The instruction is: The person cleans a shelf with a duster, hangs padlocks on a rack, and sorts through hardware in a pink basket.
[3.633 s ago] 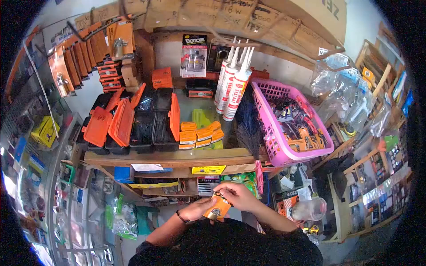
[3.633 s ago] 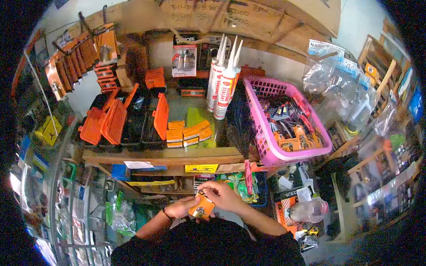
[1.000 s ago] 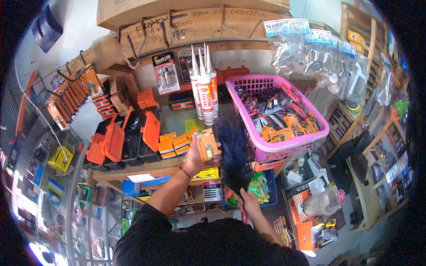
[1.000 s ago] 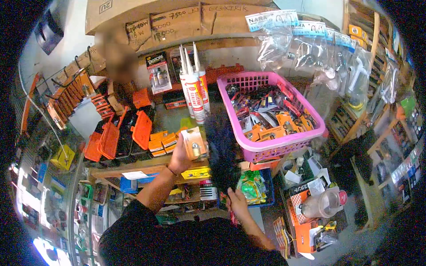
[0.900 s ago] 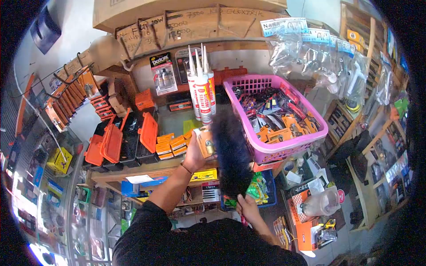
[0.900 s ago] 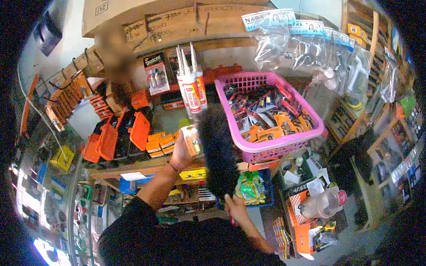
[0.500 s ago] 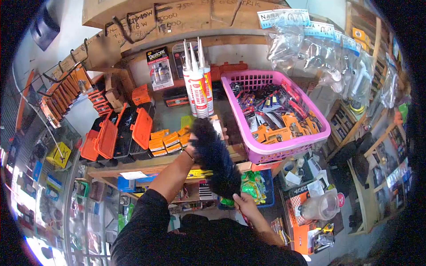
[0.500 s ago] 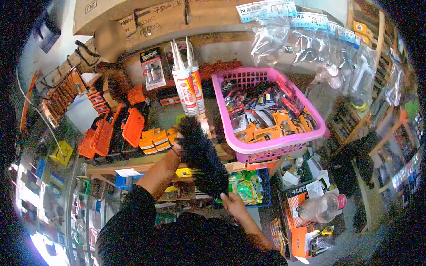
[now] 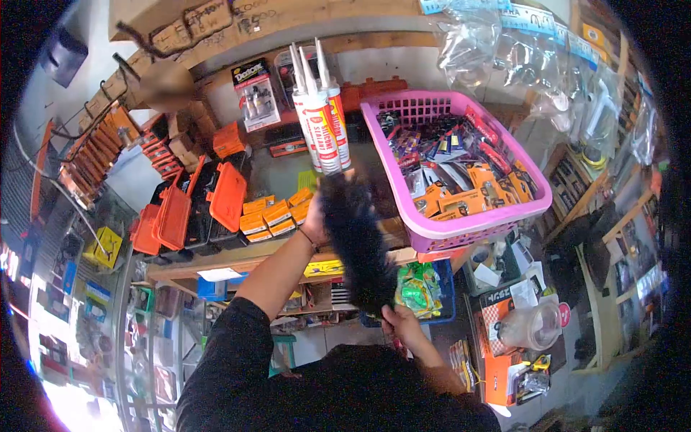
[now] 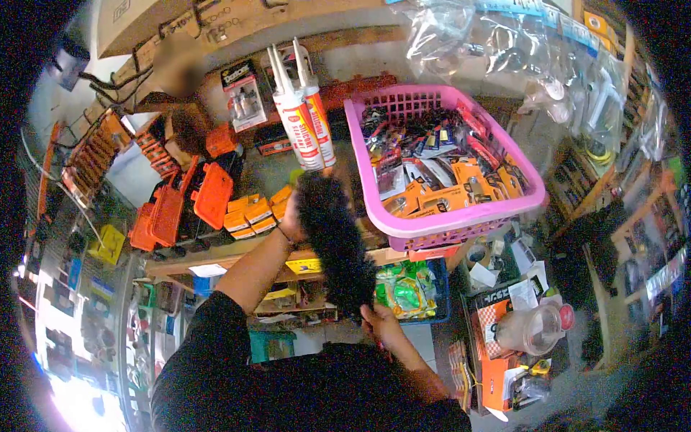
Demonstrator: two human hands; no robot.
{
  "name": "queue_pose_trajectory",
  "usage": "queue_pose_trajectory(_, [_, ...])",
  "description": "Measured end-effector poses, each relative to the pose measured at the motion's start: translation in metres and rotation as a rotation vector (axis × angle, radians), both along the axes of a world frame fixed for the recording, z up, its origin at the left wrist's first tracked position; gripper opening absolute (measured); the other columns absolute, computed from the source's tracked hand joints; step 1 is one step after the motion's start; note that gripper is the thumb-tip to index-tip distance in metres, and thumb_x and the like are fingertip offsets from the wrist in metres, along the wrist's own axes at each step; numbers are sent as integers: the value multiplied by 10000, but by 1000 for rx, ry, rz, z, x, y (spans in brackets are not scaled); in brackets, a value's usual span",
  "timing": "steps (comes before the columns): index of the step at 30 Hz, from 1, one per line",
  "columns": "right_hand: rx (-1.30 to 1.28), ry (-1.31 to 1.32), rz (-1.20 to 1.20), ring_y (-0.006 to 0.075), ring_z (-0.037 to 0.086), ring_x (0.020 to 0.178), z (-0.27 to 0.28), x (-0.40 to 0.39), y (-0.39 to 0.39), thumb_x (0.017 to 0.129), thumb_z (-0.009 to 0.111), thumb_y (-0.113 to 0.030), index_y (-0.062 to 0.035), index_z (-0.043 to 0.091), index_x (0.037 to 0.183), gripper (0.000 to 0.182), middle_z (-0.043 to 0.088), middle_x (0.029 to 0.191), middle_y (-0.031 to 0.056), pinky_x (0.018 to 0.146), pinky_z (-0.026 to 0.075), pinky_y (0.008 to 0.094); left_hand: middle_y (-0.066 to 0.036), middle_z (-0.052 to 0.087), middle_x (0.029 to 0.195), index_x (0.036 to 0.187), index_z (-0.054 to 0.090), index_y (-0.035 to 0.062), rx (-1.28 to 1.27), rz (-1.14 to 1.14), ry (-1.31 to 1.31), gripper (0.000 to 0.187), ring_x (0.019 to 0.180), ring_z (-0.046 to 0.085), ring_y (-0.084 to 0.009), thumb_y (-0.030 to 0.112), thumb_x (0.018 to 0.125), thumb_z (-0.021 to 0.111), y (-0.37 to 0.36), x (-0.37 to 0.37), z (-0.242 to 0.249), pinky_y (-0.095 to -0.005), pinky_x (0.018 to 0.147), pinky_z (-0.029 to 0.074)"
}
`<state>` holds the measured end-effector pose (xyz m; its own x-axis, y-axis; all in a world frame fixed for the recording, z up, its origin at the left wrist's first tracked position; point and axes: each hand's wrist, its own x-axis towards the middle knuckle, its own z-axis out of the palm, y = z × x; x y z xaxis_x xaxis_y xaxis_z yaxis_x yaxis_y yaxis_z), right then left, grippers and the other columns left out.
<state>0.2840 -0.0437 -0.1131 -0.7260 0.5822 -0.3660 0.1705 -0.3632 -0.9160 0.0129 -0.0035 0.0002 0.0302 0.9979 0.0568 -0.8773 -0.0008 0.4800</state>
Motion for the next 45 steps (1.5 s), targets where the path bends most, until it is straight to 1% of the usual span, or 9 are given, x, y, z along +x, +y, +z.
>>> queue_pose_trajectory(14, [-224,157,-68,96,354,369,16,20,8,870,492,-287,-92,413,639,313,415,479,18,338,245,229,-133,492,1164,1207,415,95,19,99,123,623,1089,458,-293,571,852,227,-9,14,15,-465,944,332])
queue_pose_trajectory(15, [-258,205,-110,97,353,362,21,18,7,867,493,-295,-90,416,642,314,417,473,20,332,239,226,-124,480,1188,1216,408,105,371,-237,-31,633,1119,438,-291,582,848,213,-7,7,15,-462,954,322])
queue_pose_trajectory(16, [-261,218,-110,97,353,362,18,16,6,867,493,-295,-90,416,642,314,417,473,20,332,239,226,-131,471,1200,1211,417,123,25,116,71,635,1132,428,-303,600,835,229,-3,9,9,-480,955,316])
queue_pose_trajectory(21, [-50,63,-82,106,343,346,18,13,-5,863,496,-315,-87,417,615,346,399,447,19,337,231,232,-168,420,1248,1217,415,113,140,-168,98,682,1174,378,-319,636,789,319,2,-1,-2,-521,990,240])
queue_pose_trajectory(28, [-169,69,-70,108,339,345,5,12,1,875,487,-280,-75,425,622,331,399,446,19,334,232,244,-123,431,1248,1248,386,96,31,98,45,720,1170,381,-312,640,778,344,-3,6,4,-495,984,264])
queue_pose_trajectory(29, [-170,68,-63,108,339,345,3,12,2,875,487,-280,-75,425,622,331,399,446,19,334,232,244,-155,444,1225,1237,402,129,258,-196,76,694,1153,399,-314,640,768,375,-1,0,1,-497,967,288])
queue_pose_trajectory(32, [-70,62,-96,110,337,342,5,10,7,875,485,-286,-72,422,613,344,397,445,20,333,232,244,-116,426,1256,1232,400,88,-128,91,161,725,1137,421,-285,647,774,346,-10,14,21,-480,975,287])
queue_pose_trajectory(38, [-226,78,-58,94,378,372,20,6,6,864,505,-289,-86,459,628,315,445,481,8,341,260,238,-134,491,1184,1210,422,90,265,-158,89,720,1077,465,-326,654,772,332,15,-9,-10,-511,958,295])
queue_pose_trajectory(45, [-317,99,-142,85,395,385,13,4,3,850,531,-304,-103,462,659,286,447,494,-7,355,286,236,-138,490,1157,1164,438,100,18,-41,126,730,1104,432,-353,687,738,357,3,4,14,-537,937,305])
